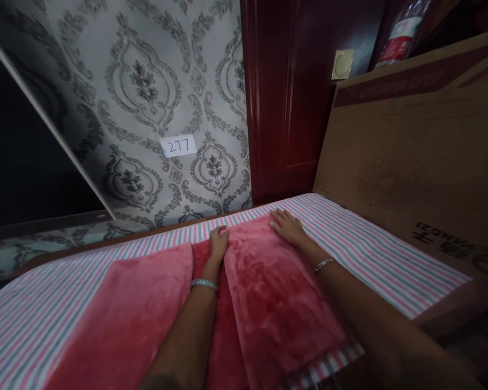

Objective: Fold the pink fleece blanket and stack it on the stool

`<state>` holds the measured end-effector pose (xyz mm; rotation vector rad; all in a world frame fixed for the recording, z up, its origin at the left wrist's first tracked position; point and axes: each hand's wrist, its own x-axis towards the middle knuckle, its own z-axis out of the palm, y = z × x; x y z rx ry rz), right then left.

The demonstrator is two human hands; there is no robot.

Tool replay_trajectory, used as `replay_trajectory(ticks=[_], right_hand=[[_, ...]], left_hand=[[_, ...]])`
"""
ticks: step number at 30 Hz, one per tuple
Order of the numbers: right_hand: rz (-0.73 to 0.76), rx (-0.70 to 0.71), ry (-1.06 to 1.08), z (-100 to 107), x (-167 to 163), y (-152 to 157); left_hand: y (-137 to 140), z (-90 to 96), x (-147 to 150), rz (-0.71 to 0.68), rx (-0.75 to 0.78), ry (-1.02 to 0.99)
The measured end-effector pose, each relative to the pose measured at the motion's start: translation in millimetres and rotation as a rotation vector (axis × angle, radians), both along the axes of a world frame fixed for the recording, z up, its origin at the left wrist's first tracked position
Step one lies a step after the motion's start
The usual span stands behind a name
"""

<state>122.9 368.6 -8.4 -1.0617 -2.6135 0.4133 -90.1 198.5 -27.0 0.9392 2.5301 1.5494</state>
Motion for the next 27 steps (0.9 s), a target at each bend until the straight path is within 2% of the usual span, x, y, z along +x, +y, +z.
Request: replay_trajectory(ticks=[5,8,11,14,16,18,20,22,27], right_hand=[[-0.018,-0.014,-0.078,-25.5,6.4,1.6],[-0.015,0.004,-0.099,-27.9,7.5,4.9],[-0.018,0.006,-0.104,-26.4,6.4,6.9],[-0.008,0.012,-0.099,-26.4,6.4,7.4],[-0.006,0.018,-0.097,-26.7,6.8,7.2],[-0.01,0.015,-0.102,-26.4,7.0,7.1],[-0.014,0.007,-0.11,-26.0,6.8,7.3],[-0.013,0.007,-0.111,-26.2,6.6,8.0],[0.008,0.022,-0.089,-29.1,7.7,10.1]], left_hand=[[2.0,1.9,2.2,0.034,-0.112,0.053],[2.3,8.3,9.3,0.065,-0.192,0.111],[-1.9,24.0,20.9,0.068,-0.257,0.187],[-6.4,43.7,37.4,0.024,-0.358,0.41],[-6.3,50.3,50.6,-0.052,-0.466,0.584],[-4.0,47.6,63.1,-0.169,-0.598,0.645],[-1.5,38.3,72.1,-0.272,-0.735,0.621],[-0.2,28.5,76.3,-0.312,-0.823,0.596],[0.3,21.4,73.7,-0.307,-0.854,0.601]])
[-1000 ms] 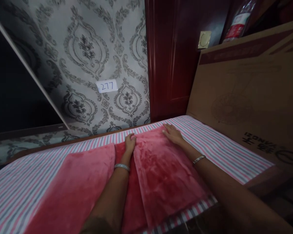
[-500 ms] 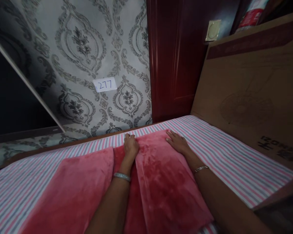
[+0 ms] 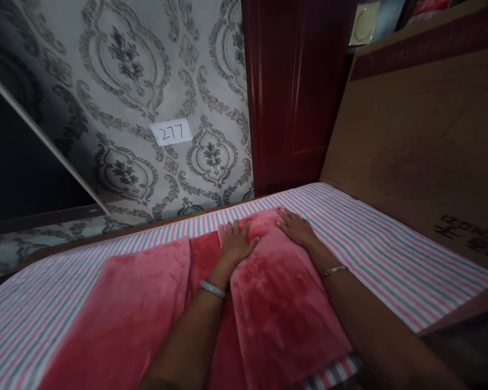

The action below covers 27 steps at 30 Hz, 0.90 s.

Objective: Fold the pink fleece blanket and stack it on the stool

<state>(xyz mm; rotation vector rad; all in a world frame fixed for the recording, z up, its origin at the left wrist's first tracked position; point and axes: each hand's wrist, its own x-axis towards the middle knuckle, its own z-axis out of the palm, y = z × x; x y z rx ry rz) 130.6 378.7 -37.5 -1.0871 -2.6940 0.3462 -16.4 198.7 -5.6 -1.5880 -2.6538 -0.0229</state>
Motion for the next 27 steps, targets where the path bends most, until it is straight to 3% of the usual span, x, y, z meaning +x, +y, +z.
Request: replay_trajectory(ticks=[9,13,17,20,23,27], right_hand=[[0.012,-0.095,-0.037,17.9,10.8,-2.8],[-0.013,-0.103,-0.075,19.3,51.5,-23.9],[-0.073,-0.013,-0.061,-3.6,105.4,-57.6],[-0.139,0.055,-0.03,-18.1,131.3,-74.1],[-0.165,0.07,-0.036,-19.0,138.3,-79.5],[-0.153,0.052,-0.04,-12.3,136.9,-78.8]], left_hand=[[0.3,-2.9,-3.8,-0.014,0.044,0.06],[0.6,-2.7,-4.6,-0.023,0.053,0.077],[2.8,0.1,-3.7,-0.025,0.045,0.046],[5.0,10.3,-3.6,-0.011,-0.02,-0.052],[1.0,28.8,-0.5,-0.001,-0.092,-0.142],[-29.4,50.7,26.3,-0.168,-0.073,-0.152]])
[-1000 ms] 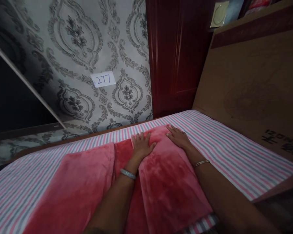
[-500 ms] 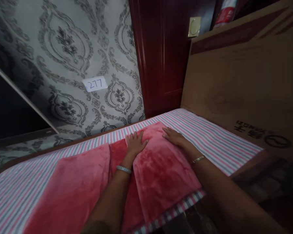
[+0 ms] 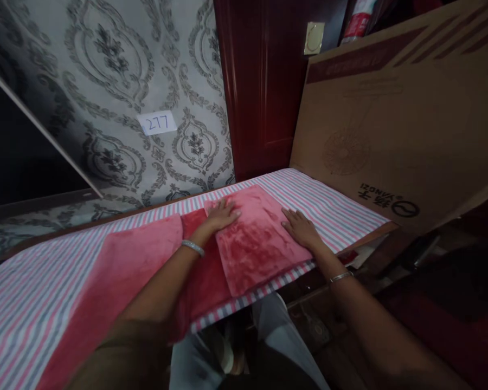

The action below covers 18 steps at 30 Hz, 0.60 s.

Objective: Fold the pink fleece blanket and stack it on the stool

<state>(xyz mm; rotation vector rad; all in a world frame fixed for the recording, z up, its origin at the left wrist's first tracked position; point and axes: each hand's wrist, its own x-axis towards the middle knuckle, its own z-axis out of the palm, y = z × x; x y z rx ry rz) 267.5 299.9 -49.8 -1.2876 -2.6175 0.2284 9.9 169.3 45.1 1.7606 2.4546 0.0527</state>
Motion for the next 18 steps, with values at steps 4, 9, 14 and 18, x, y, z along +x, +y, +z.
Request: replay_trajectory(ticks=[4,9,14,18], right_hand=[[0.012,-0.016,0.023,-0.6,2.0,2.2],[0.012,-0.044,0.037,2.8,3.5,1.0],[-0.008,-0.084,0.002,21.3,3.6,-6.6],[0.014,0.019,0.047,25.0,7.7,-29.3]], left_hand=[[-55.4,-5.6,49.6,-0.32,0.064,0.019],[-103.4,-40.8,83.5,-0.41,0.036,0.032],[-104.1,-52.9,80.1,-0.401,0.054,0.048],[-102.9,-49.0,79.9,-0.397,0.028,0.04]])
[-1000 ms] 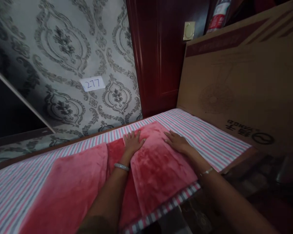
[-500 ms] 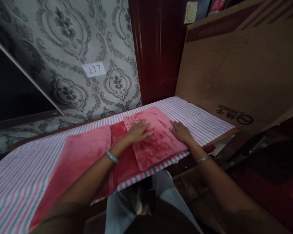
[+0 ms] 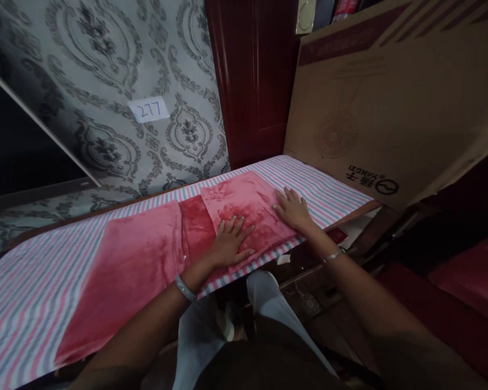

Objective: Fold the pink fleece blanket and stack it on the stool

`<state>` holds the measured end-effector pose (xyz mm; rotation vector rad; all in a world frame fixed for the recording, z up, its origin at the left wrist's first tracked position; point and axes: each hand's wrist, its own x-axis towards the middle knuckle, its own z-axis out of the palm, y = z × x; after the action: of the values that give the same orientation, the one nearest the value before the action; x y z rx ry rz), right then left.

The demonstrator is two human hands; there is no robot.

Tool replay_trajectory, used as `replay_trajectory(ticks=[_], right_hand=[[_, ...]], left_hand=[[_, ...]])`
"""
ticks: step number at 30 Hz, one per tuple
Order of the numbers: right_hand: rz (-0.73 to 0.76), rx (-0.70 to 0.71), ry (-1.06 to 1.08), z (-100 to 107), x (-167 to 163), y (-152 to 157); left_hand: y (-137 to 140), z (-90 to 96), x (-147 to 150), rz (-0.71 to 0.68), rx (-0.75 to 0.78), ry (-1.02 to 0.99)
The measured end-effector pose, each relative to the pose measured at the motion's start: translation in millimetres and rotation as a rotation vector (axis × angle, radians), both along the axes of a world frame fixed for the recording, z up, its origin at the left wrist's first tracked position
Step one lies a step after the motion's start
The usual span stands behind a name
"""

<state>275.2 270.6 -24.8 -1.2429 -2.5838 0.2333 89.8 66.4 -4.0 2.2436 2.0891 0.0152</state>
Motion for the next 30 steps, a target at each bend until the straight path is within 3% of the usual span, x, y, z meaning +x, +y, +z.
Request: replay_trajectory(ticks=[3,6,12,18,21,24,27,30], right_hand=[[0.085,0.088,0.002,-9.3,4.6,-23.1],[0.068,0.11,-0.039,-20.0,8.3,-36.3],[0.074,0.167,-0.035,-31.5,9.7,-31.1],[0.085,0.228,-0.013,-43.1,10.7,-28.3],[0.096,0.264,0.012,-48.9,11.0,-26.7],[0.102,0.284,0.037,-53.2,10.6,-24.5],[0.106,0.292,0.049,-55.7,10.4,-22.8],[0.103,0.299,0.053,-56.6,10.4,-21.8]], left_hand=[[-2.3,0.7,3.0,0.009,-0.008,0.011],[-3.2,0.4,5.3,0.015,0.004,0.004],[-7.1,7.3,5.2,0.017,-0.004,-0.102],[-60.1,18.1,7.6,-0.014,0.004,-0.262],[-94.0,25.7,-2.0,0.156,0.147,-0.223],[-112.0,36.7,-25.9,0.513,0.221,-0.046],[-109.9,44.6,-52.4,0.766,0.161,0.096],[-96.8,43.6,-67.6,0.826,0.075,0.087]])
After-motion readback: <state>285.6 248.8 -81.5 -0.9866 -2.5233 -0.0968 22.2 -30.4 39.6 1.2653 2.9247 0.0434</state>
